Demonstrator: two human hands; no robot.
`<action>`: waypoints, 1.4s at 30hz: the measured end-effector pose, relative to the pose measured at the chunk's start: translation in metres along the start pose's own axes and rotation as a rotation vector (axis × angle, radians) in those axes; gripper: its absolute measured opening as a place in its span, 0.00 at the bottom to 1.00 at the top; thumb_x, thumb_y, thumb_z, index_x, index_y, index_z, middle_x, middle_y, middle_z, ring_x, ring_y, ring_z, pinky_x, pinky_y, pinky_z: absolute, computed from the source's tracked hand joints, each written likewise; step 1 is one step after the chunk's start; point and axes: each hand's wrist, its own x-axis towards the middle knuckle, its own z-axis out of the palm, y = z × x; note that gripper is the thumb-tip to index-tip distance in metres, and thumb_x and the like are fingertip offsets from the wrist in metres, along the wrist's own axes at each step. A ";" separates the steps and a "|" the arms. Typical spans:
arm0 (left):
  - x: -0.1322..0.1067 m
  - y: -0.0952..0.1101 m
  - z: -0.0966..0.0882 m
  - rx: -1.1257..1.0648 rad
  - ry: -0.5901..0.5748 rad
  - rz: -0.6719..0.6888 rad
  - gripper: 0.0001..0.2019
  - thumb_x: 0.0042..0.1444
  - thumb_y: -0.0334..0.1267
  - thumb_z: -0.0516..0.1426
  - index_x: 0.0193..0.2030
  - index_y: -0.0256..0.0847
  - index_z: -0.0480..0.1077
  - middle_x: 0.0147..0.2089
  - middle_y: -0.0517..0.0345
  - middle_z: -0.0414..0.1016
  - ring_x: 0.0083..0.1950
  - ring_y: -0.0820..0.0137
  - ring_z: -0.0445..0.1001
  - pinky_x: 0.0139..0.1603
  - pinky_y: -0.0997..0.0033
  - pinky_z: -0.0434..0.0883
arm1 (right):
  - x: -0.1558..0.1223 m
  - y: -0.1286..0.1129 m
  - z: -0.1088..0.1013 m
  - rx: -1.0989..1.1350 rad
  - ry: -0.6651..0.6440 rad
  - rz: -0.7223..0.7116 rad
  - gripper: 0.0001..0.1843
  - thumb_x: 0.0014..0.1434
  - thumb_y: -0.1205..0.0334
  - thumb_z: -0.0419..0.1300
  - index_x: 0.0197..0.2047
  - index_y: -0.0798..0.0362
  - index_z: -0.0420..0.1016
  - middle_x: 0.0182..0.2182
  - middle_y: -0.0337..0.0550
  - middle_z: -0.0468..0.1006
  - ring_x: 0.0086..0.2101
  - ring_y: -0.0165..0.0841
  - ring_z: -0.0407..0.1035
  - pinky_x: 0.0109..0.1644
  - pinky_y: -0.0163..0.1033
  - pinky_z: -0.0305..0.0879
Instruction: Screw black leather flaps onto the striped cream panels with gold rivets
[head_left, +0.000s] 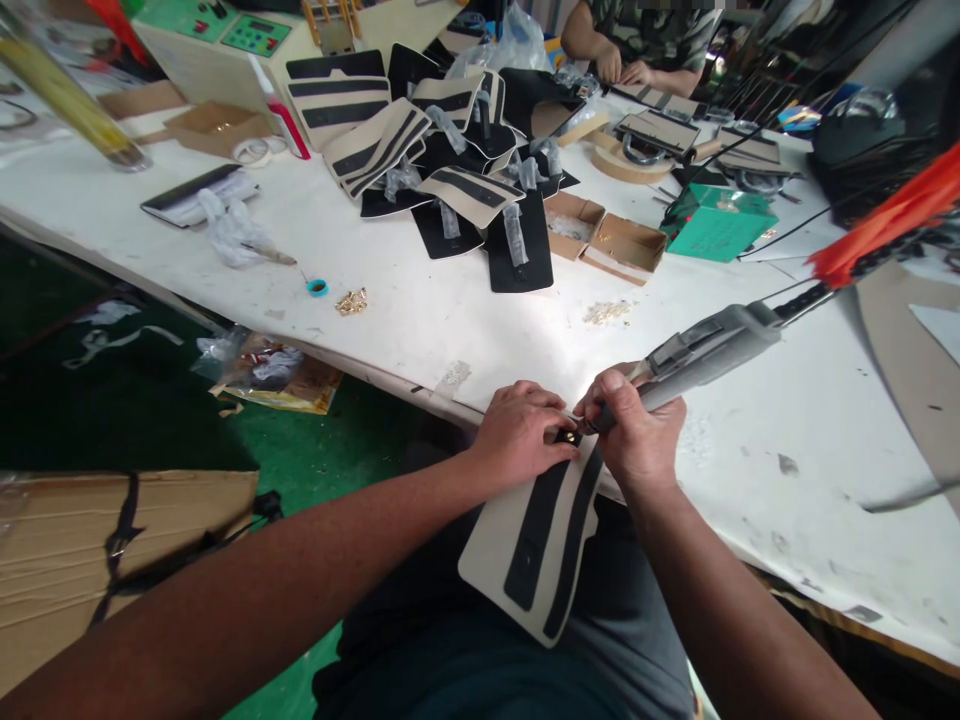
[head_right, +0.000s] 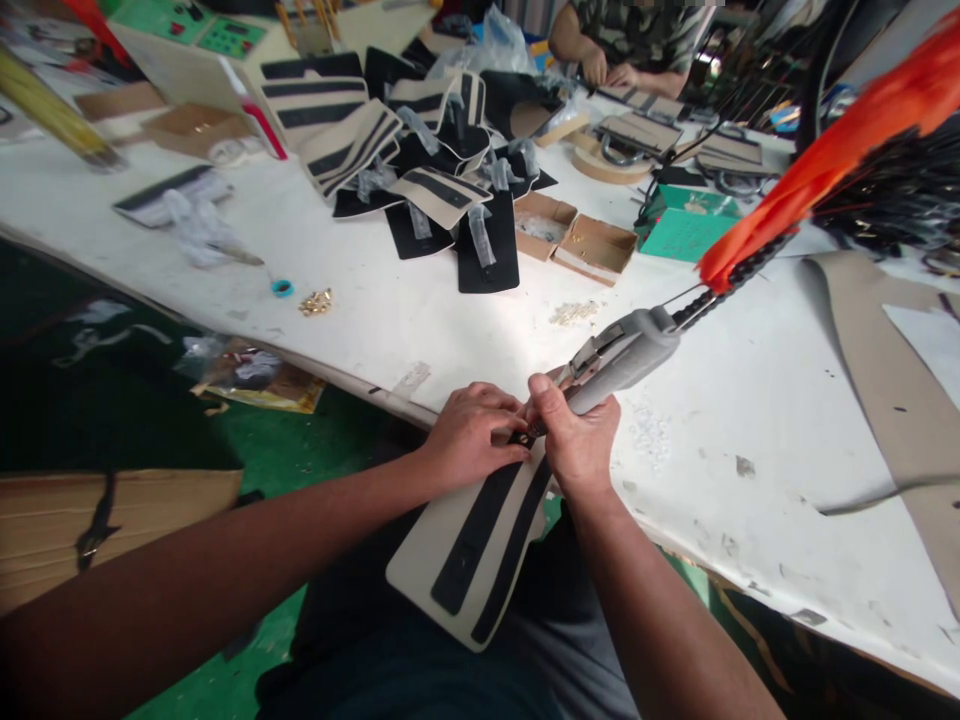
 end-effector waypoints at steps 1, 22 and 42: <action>0.000 0.000 0.000 0.001 0.001 0.000 0.13 0.55 0.48 0.73 0.46 0.57 0.83 0.59 0.64 0.82 0.65 0.58 0.71 0.66 0.48 0.71 | 0.000 0.000 0.000 -0.012 -0.004 0.006 0.27 0.58 0.44 0.72 0.25 0.55 0.67 0.18 0.38 0.69 0.20 0.29 0.68 0.24 0.34 0.67; -0.001 0.002 -0.001 -0.004 -0.010 0.000 0.10 0.55 0.46 0.72 0.43 0.53 0.81 0.59 0.65 0.81 0.66 0.57 0.70 0.66 0.45 0.68 | -0.001 0.001 -0.004 -0.122 -0.167 -0.096 0.26 0.62 0.49 0.70 0.21 0.57 0.69 0.22 0.42 0.73 0.23 0.27 0.69 0.27 0.32 0.67; -0.002 0.002 0.000 -0.017 -0.001 -0.005 0.08 0.57 0.48 0.71 0.43 0.54 0.82 0.59 0.65 0.81 0.67 0.58 0.69 0.67 0.46 0.67 | 0.000 0.004 -0.006 -0.051 -0.247 -0.172 0.21 0.63 0.53 0.68 0.27 0.55 0.66 0.22 0.39 0.70 0.23 0.28 0.68 0.26 0.33 0.65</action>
